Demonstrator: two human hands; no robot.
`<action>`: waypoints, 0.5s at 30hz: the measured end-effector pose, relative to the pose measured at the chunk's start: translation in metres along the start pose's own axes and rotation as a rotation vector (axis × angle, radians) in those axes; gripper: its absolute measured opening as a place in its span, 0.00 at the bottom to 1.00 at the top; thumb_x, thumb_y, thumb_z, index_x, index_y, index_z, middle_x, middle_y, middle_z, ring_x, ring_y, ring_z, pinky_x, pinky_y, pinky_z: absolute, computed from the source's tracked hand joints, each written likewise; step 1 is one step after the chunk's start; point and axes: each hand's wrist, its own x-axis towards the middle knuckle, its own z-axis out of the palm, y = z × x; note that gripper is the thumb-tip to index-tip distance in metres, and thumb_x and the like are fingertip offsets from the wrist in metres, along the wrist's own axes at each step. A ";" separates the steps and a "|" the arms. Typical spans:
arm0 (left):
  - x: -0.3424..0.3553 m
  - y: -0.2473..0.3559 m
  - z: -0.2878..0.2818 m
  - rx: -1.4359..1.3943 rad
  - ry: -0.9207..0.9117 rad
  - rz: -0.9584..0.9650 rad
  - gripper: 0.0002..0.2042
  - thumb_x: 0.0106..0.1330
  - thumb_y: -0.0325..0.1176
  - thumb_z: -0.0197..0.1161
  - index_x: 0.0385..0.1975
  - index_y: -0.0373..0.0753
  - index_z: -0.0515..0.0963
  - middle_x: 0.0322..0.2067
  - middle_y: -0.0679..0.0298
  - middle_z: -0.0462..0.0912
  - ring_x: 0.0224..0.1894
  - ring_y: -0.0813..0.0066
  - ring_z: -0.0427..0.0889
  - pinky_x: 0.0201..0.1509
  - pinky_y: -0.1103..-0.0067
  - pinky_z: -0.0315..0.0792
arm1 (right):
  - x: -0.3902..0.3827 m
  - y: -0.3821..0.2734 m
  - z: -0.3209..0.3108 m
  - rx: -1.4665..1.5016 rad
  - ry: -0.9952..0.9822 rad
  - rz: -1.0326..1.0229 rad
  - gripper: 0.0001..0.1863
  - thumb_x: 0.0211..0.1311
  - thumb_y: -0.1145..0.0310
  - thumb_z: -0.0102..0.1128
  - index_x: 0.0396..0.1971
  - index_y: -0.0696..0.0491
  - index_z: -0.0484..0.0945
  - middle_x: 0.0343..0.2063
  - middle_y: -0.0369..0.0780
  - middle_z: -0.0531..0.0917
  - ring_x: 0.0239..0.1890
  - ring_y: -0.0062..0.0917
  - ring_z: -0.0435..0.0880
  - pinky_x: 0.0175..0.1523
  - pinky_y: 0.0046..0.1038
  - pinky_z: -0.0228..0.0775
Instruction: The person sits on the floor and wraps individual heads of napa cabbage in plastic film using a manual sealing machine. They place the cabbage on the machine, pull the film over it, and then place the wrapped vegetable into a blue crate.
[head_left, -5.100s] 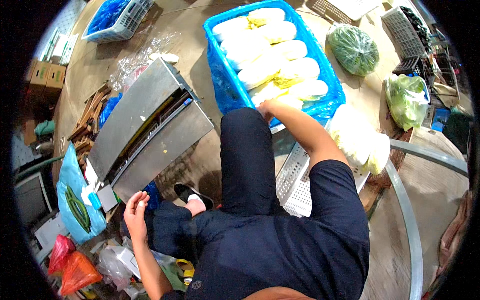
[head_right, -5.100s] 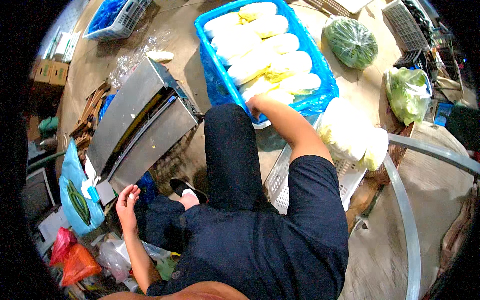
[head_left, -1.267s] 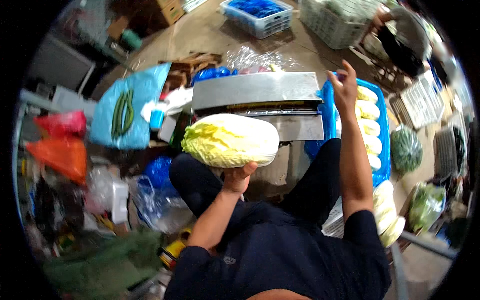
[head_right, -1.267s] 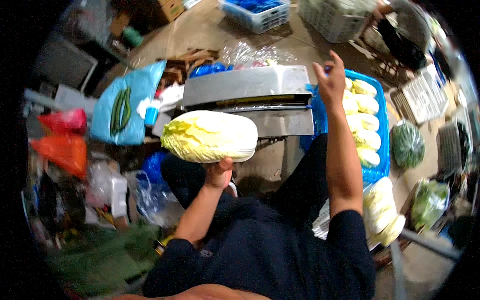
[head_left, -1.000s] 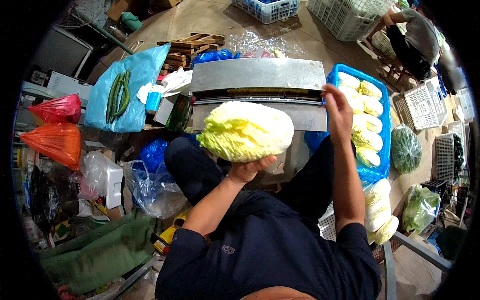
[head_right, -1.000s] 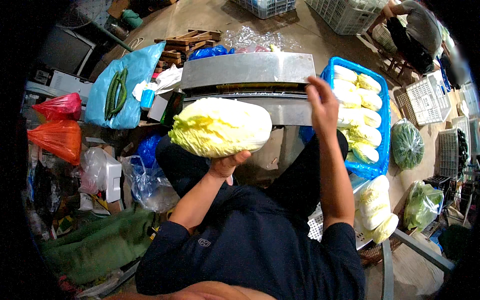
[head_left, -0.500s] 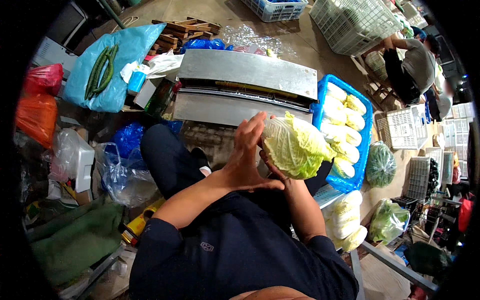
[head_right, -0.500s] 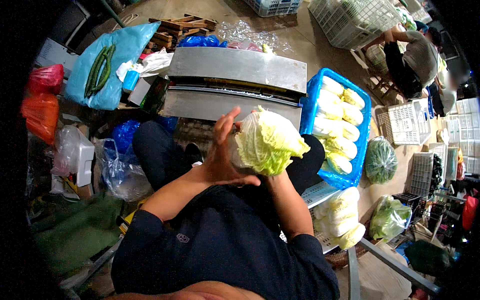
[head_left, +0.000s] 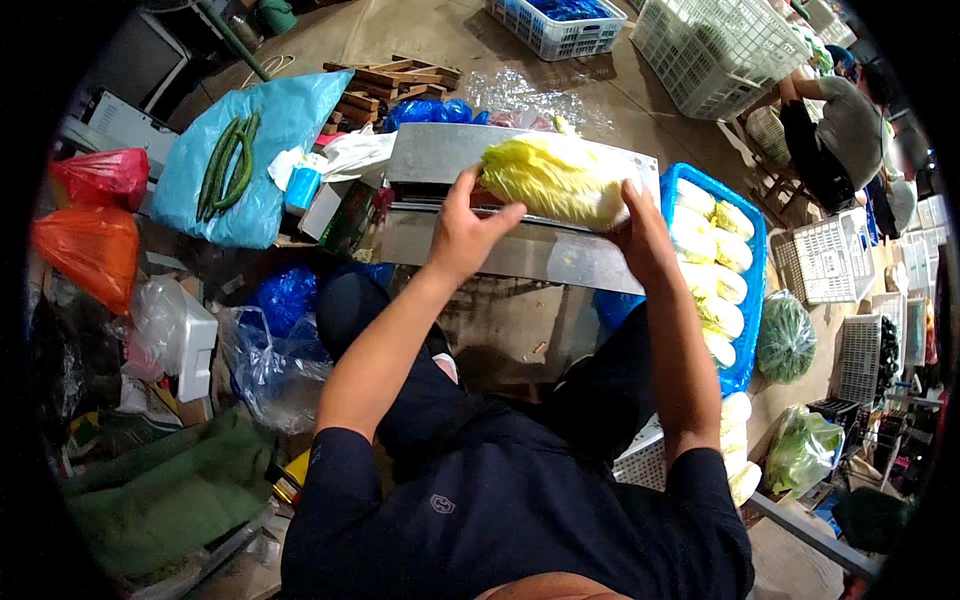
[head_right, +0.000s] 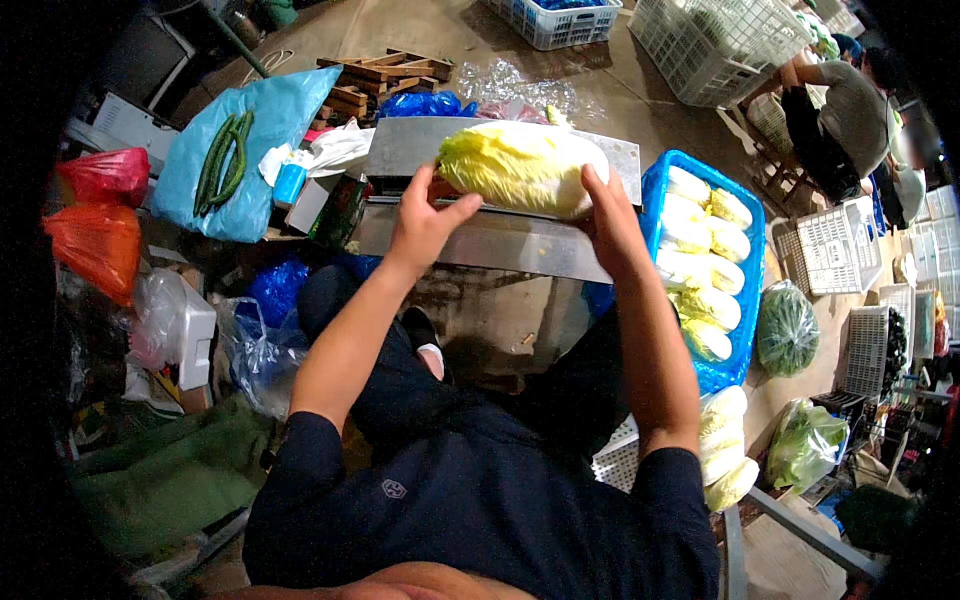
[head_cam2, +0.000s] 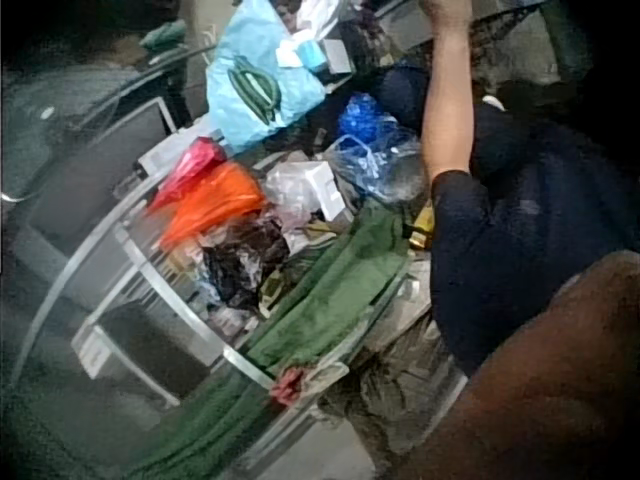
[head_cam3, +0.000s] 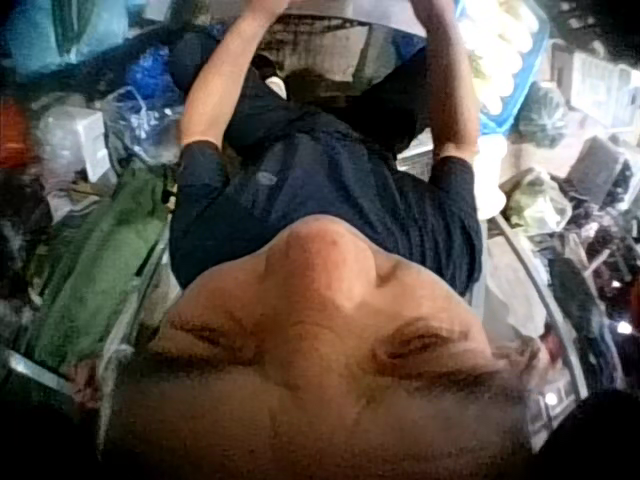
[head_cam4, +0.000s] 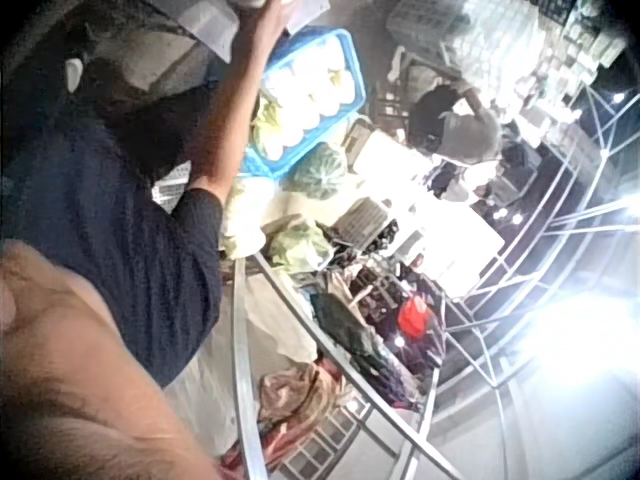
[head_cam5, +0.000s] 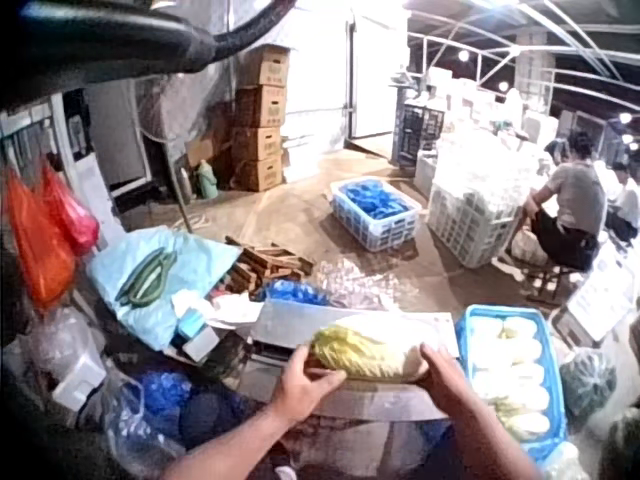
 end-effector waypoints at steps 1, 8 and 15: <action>0.014 0.001 -0.003 0.154 0.004 -0.028 0.29 0.58 0.37 0.74 0.57 0.32 0.73 0.49 0.59 0.82 0.48 0.71 0.82 0.53 0.73 0.76 | 0.016 -0.006 -0.002 -0.106 0.019 0.007 0.32 0.72 0.46 0.55 0.65 0.52 0.64 0.55 0.41 0.77 0.51 0.28 0.80 0.48 0.32 0.77; 0.081 -0.051 -0.032 0.350 -0.097 -0.322 0.26 0.54 0.46 0.76 0.45 0.31 0.81 0.47 0.52 0.83 0.46 0.65 0.82 0.50 0.70 0.76 | 0.098 0.011 -0.002 -0.548 0.025 -0.053 0.29 0.69 0.42 0.57 0.55 0.51 0.75 0.41 0.35 0.81 0.37 0.20 0.78 0.34 0.25 0.71; 0.083 -0.044 -0.032 0.252 -0.128 -0.411 0.43 0.56 0.42 0.76 0.69 0.35 0.61 0.56 0.52 0.76 0.58 0.65 0.76 0.63 0.70 0.69 | 0.100 0.022 -0.010 -0.563 0.148 -0.097 0.31 0.65 0.46 0.65 0.54 0.59 0.79 0.40 0.42 0.86 0.37 0.25 0.83 0.37 0.28 0.75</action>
